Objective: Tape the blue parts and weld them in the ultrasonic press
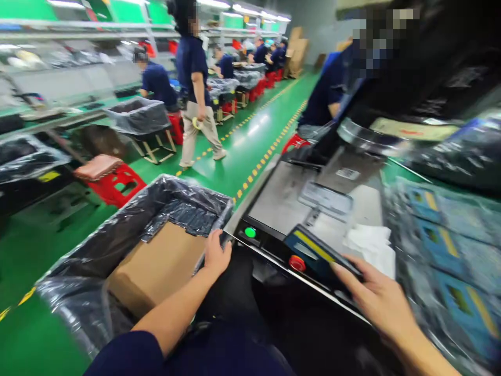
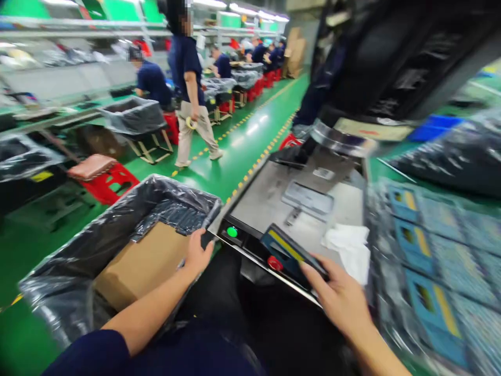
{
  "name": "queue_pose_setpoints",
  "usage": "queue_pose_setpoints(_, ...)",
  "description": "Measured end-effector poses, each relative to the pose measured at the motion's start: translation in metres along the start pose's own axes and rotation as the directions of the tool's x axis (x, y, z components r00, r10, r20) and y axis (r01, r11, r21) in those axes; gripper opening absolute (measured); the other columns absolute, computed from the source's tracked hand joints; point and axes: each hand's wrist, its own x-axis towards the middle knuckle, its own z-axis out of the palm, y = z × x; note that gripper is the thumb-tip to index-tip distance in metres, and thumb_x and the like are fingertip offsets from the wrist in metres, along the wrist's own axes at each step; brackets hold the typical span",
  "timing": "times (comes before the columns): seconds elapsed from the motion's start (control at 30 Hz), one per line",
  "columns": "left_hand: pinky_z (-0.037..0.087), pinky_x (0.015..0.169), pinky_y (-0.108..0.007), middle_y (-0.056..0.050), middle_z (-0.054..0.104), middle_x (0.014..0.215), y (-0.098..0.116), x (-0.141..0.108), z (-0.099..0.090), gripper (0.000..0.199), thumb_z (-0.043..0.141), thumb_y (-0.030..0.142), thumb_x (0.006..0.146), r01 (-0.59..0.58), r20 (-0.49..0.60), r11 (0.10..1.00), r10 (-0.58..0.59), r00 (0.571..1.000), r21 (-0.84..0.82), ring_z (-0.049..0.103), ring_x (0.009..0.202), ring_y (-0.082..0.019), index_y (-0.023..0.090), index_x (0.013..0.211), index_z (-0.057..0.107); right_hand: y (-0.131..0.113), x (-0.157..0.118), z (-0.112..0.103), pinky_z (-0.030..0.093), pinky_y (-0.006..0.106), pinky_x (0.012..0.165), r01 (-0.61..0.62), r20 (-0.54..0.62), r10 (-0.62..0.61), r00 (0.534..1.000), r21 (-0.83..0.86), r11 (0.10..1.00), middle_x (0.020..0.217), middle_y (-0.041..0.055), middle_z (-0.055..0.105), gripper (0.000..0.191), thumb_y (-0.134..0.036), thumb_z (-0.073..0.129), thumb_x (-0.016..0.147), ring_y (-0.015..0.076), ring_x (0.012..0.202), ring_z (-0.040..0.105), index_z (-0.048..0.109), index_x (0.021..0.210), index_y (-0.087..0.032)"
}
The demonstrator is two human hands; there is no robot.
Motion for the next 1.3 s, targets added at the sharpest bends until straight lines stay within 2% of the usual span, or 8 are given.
queue_pose_setpoints(0.03, 0.037, 0.107, -0.045, -0.015, 0.056, 0.127, 0.009, -0.006, 0.002, 0.043, 0.057, 0.031, 0.081, 0.012, 0.047, 0.989, -0.005, 0.999, -0.149, 0.051, 0.122, -0.025, 0.017, 0.122, 0.051, -0.006, -0.014, 0.008, 0.051, 0.034, 0.068, -0.109, 0.094, 0.099, 0.991, 0.104, 0.989, 0.084, 0.0059, 0.073, 0.041, -0.057, 0.068, 0.07, 0.024, 0.076, 0.066, 0.072, 0.093, -0.022)
queue_pose_setpoints(0.1, 0.045, 0.098, -0.041, -0.013, 0.064, 0.115, 0.031, -0.017, 0.005, 0.044, 0.059, 0.038, 0.082, 0.142, 0.261, 0.896, -0.031, 0.965, -0.42, 0.061, 0.107, -0.022, 0.017, 0.119, 0.051, -0.013, -0.035, 0.025, 0.052, 0.035, 0.073, -0.336, 0.241, 0.265, 0.934, 0.335, 0.88, 0.092, 0.0069, 0.073, 0.044, -0.056, 0.069, 0.069, 0.024, 0.082, 0.066, 0.071, 0.095, -0.021)
queue_pose_setpoints(0.23, 0.05, 0.08, -0.034, -0.01, 0.068, 0.102, 0.076, -0.04, 0.01, 0.055, 0.066, 0.047, 0.077, 0.44, 0.657, 0.751, -0.01, 0.754, -0.493, 0.065, 0.087, -0.018, 0.015, 0.119, 0.053, -0.006, -0.064, 0.048, 0.051, 0.032, 0.072, -0.554, 0.383, 0.402, 0.831, 0.52, 0.65, 0.088, 0.0048, 0.071, 0.043, -0.051, 0.076, 0.065, 0.0185, 0.075, 0.064, 0.069, 0.092, -0.018)
queue_pose_setpoints(0.3, 0.05, 0.076, -0.032, -0.007, 0.069, 0.093, 0.089, -0.048, 0.014, 0.055, 0.068, 0.048, 0.075, 0.493, 0.737, 0.748, -0.008, 0.676, -0.444, 0.064, 0.08, -0.016, 0.015, 0.117, 0.056, -0.001, -0.073, 0.052, 0.049, 0.03, 0.069, -0.579, 0.411, 0.409, 0.815, 0.54, 0.612, 0.082, 0.0025, 0.069, 0.041, -0.049, 0.076, 0.064, 0.0158, 0.07, 0.061, 0.068, 0.09, -0.017)
queue_pose_setpoints(0.5, 0.049, 0.079, -0.032, -0.004, 0.07, 0.086, 0.094, -0.058, 0.024, 0.042, 0.074, 0.043, 0.07, 0.477, 0.815, 0.79, 0.047, 0.577, -0.384, 0.064, 0.081, -0.018, 0.016, 0.101, 0.064, 0.011, -0.085, 0.064, 0.041, 0.025, 0.053, -0.597, 0.341, 0.489, 0.802, 0.439, 0.672, 0.064, -0.0023, 0.06, 0.037, -0.049, 0.077, 0.061, 0.0117, 0.056, 0.052, 0.066, 0.078, -0.017)
queue_pose_setpoints(0.73, 0.048, 0.065, -0.026, -0.001, 0.068, 0.074, 0.094, -0.062, 0.027, 0.037, 0.077, 0.043, 0.064, 0.529, 0.811, 0.799, -0.093, 0.578, -0.285, 0.061, 0.066, -0.013, 0.015, 0.084, 0.062, 0.023, -0.092, 0.078, 0.044, 0.025, 0.054, -0.609, 0.336, 0.51, 0.792, 0.376, 0.698, 0.067, -0.0004, 0.061, 0.035, -0.049, 0.073, 0.064, 0.013, 0.058, 0.054, 0.067, 0.079, -0.018)
queue_pose_setpoints(1.07, 0.048, 0.055, -0.024, 0.001, 0.063, 0.071, 0.102, -0.069, 0.031, 0.043, 0.077, 0.046, 0.064, 0.535, 0.813, 0.819, -0.159, 0.56, -0.207, 0.061, 0.056, -0.011, 0.016, 0.085, 0.056, 0.032, -0.095, 0.083, 0.043, 0.024, 0.054, -0.627, 0.31, 0.549, 0.776, 0.292, 0.722, 0.068, 0.0002, 0.064, 0.037, -0.052, 0.071, 0.065, 0.0136, 0.059, 0.056, 0.068, 0.08, -0.019)
queue_pose_setpoints(1.3, 0.047, 0.055, -0.026, -0.001, 0.063, 0.069, 0.105, -0.07, 0.031, 0.035, 0.068, 0.046, 0.071, 0.42, 0.769, 0.896, -0.164, 0.618, -0.146, 0.058, 0.055, -0.013, 0.017, 0.083, 0.056, 0.028, -0.1, 0.088, 0.04, 0.025, 0.054, -0.629, 0.306, 0.556, 0.773, 0.257, 0.733, 0.066, 0.0005, 0.065, 0.039, -0.056, 0.068, 0.069, 0.0151, 0.059, 0.056, 0.069, 0.08, -0.019)
